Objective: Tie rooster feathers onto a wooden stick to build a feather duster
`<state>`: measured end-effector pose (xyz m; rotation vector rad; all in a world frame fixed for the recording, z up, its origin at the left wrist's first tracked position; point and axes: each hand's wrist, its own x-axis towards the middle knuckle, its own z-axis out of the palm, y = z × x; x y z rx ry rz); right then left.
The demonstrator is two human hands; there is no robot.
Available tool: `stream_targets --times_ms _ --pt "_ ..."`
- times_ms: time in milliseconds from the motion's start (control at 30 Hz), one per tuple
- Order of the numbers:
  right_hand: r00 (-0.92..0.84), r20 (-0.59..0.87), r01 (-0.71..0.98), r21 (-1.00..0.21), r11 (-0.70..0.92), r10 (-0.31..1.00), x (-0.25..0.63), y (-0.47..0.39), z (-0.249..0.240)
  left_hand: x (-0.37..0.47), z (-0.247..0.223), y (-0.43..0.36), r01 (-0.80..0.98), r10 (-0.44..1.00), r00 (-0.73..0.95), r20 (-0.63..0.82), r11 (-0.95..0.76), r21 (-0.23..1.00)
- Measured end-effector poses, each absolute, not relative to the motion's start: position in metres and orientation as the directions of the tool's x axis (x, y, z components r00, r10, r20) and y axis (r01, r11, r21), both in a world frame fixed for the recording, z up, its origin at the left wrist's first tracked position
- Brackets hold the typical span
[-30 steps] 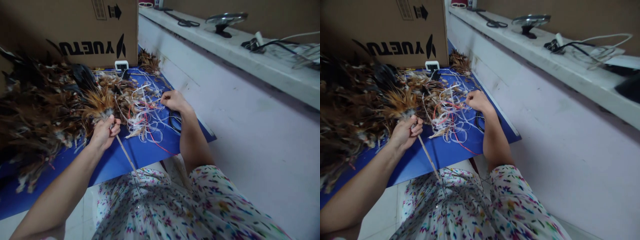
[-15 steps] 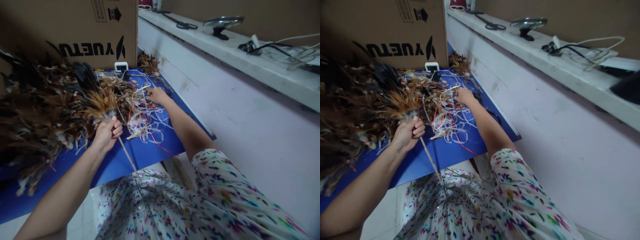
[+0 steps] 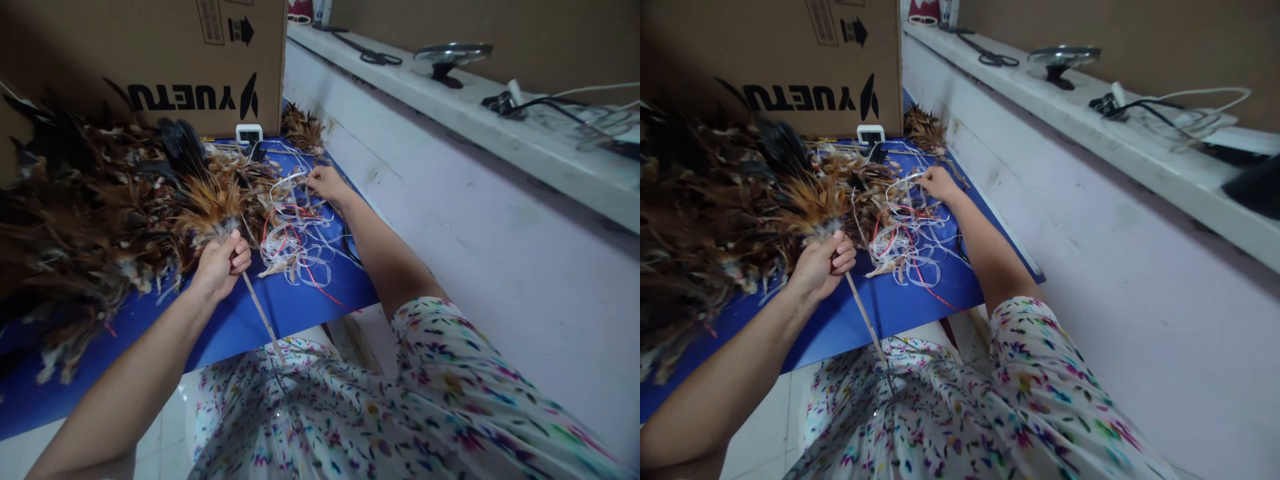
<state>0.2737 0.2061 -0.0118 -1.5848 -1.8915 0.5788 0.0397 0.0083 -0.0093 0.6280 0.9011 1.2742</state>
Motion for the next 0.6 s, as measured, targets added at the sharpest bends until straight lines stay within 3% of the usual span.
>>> stream_targets --times_ms 100,200,600 --pt "-0.008 0.115 0.370 -0.922 0.110 0.993 0.282 0.198 0.001 0.039 -0.011 0.009 -0.528 0.975 0.048 -0.217 0.209 0.823" --pt "0.006 0.114 0.161 -0.981 0.111 0.994 0.291 0.190 0.014 0.038 -0.013 0.010 -0.530 0.977 0.052 -0.209 0.204 0.823" --pt "-0.115 0.243 0.045 -0.967 0.250 0.963 0.313 0.163 0.055 0.037 -0.016 0.010 -0.553 0.979 0.063 -0.195 0.196 0.810"
